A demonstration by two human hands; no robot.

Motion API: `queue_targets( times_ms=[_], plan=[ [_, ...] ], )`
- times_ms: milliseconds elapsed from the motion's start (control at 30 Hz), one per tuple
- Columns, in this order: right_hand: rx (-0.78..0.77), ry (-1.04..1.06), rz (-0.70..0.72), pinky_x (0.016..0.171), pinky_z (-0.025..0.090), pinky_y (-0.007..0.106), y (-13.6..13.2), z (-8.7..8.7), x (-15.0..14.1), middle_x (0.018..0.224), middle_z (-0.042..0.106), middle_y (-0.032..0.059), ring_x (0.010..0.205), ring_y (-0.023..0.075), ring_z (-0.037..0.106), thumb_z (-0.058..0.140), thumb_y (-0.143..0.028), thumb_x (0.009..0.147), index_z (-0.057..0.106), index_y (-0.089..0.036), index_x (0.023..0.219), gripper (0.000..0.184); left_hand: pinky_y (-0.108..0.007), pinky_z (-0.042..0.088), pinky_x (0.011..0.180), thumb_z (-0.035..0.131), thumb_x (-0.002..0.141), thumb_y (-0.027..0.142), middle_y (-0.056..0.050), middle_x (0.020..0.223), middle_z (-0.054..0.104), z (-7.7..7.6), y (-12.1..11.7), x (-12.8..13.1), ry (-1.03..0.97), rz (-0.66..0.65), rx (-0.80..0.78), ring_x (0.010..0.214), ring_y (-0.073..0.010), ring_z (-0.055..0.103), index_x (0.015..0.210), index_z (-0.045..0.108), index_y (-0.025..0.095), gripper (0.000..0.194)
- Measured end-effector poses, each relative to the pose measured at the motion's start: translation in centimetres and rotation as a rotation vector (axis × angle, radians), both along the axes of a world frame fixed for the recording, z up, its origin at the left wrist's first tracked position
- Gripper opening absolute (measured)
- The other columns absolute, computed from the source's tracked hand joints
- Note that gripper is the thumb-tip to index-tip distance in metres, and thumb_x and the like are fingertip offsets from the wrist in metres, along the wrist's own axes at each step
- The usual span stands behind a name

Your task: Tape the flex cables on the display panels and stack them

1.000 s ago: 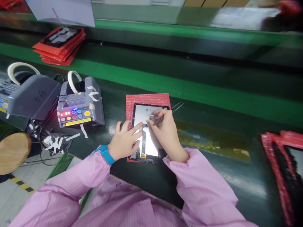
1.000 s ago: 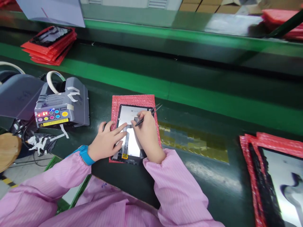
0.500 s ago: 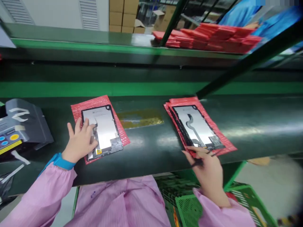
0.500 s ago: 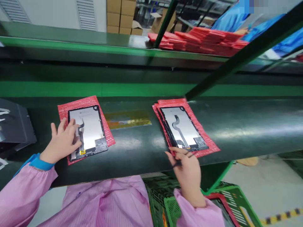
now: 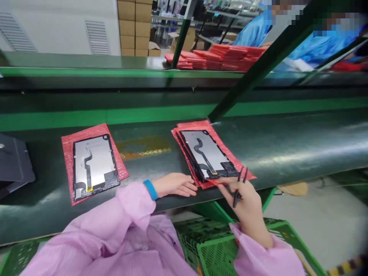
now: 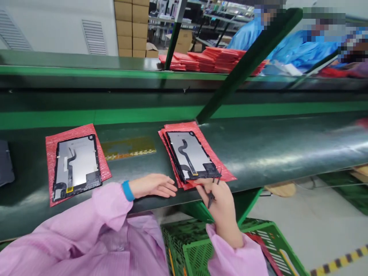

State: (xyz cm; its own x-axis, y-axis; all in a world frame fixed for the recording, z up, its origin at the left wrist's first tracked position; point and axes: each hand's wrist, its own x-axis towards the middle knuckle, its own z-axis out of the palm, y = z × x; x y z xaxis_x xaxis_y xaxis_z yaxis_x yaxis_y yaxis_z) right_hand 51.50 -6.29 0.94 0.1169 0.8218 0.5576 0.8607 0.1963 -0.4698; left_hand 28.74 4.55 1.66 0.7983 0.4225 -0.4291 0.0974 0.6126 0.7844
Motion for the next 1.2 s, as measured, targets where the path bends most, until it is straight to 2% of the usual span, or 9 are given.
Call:
queue_targets(
  times_ms=[100, 200, 333, 433, 600, 733, 933, 1067, 1200],
  plan=[
    [-0.019, 0.111, 0.053, 0.069, 0.051, 0.043, 0.2, 1.0, -1.4, 0.081, 0.080, 0.0032, 0.074, 0.0273, 0.073, 0.069, -0.042, 0.092, 0.039, -0.029, 0.067, 0.041, -0.046, 0.061, 0.094, 0.059, 0.096, 0.056, -0.021, 0.102, 0.076, -0.3, 1.3, 4.3, -0.018, 0.088, -0.084, 0.093, -0.0271, 0.077, 0.099, 0.064, 0.011, 0.045],
    [-0.097, 0.183, 0.153, 0.070, 0.051, 0.042, 0.6, 1.1, -2.1, 0.079, 0.079, 0.0022, 0.072, 0.0264, 0.072, 0.071, -0.045, 0.091, 0.039, -0.028, 0.066, 0.044, -0.033, 0.061, 0.086, 0.057, 0.098, 0.038, -0.014, 0.111, 0.074, -0.1, 2.0, 6.6, -0.028, 0.242, -0.080, 0.092, -0.0187, 0.075, 0.117, 0.058, 0.014, 0.030],
    [-0.067, 0.416, -0.145, 0.084, 0.052, 0.045, 1.5, 0.8, -0.9, 0.095, 0.078, 0.0057, 0.091, 0.0264, 0.072, 0.076, -0.055, 0.084, 0.042, -0.029, 0.080, 0.043, -0.025, 0.058, 0.070, 0.058, 0.090, 0.015, -0.005, 0.110, 0.071, 0.3, 1.8, 5.5, -0.013, 0.351, -0.056, 0.076, -0.0117, 0.069, 0.135, 0.047, 0.021, 0.047],
    [-0.080, 0.694, -0.292, 0.079, 0.054, 0.040, 2.7, 0.5, -1.0, 0.093, 0.070, 0.0016, 0.079, 0.0213, 0.068, 0.088, -0.061, 0.062, 0.041, -0.029, 0.087, 0.062, -0.027, 0.058, 0.075, 0.064, 0.085, 0.015, -0.004, 0.111, 0.072, 1.1, 1.2, 1.5, -0.026, 0.378, -0.039, 0.080, -0.0135, 0.069, 0.136, 0.048, 0.022, 0.054],
    [-0.231, 1.140, -0.143, 0.070, 0.055, 0.028, 5.6, 0.3, -7.4, 0.072, 0.050, -0.0096, 0.071, 0.0144, 0.065, 0.096, -0.054, 0.049, 0.039, -0.029, 0.087, 0.073, -0.034, 0.050, 0.106, 0.084, 0.077, 0.035, -0.007, 0.128, 0.069, 2.1, -0.7, -7.9, -0.085, 0.456, 0.236, 0.118, -0.0225, 0.065, 0.134, 0.055, 0.021, 0.065],
    [-0.295, 1.211, 0.009, 0.069, 0.052, 0.023, 7.9, 0.2, -14.5, 0.077, 0.052, -0.0086, 0.068, 0.0101, 0.059, 0.095, -0.052, 0.054, 0.037, -0.029, 0.087, 0.071, -0.034, 0.056, 0.090, 0.057, 0.092, 0.065, -0.007, 0.103, 0.073, 1.2, -1.9, -15.8, 0.287, 0.648, 0.567, 0.095, -0.0214, 0.069, 0.119, 0.060, 0.019, 0.054],
    [-0.306, 1.112, 0.169, 0.069, 0.048, 0.023, 10.9, -0.4, -20.9, 0.072, 0.039, -0.0100, 0.065, 0.0096, 0.047, 0.089, -0.055, 0.064, 0.035, -0.028, 0.085, 0.064, -0.027, 0.048, 0.074, 0.047, 0.098, 0.041, 0.000, 0.073, 0.060, 0.4, -1.1, -26.2, 0.874, 0.873, 0.766, 0.074, -0.0175, 0.060, 0.080, 0.052, 0.021, 0.027],
    [-0.354, 1.146, 0.139, 0.073, 0.049, 0.023, 11.4, -0.4, -22.7, 0.073, 0.042, -0.0094, 0.068, 0.0097, 0.049, 0.090, -0.054, 0.062, 0.035, -0.028, 0.085, 0.065, -0.029, 0.044, 0.069, 0.055, 0.096, 0.032, -0.001, 0.072, 0.063, 0.4, -0.1, -29.2, 1.183, 0.782, 0.794, 0.072, -0.0219, 0.065, 0.088, 0.058, 0.020, 0.014],
    [-0.368, 1.172, 0.067, 0.077, 0.050, 0.024, 11.4, -0.2, -23.3, 0.073, 0.046, -0.0094, 0.070, 0.0103, 0.054, 0.093, -0.052, 0.058, 0.036, -0.027, 0.084, 0.067, -0.034, 0.049, 0.070, 0.053, 0.100, 0.032, -0.010, 0.083, 0.073, 0.6, 0.1, -28.8, 1.374, 0.643, 0.797, 0.077, -0.0304, 0.073, 0.115, 0.060, 0.015, 0.024]
  ],
)
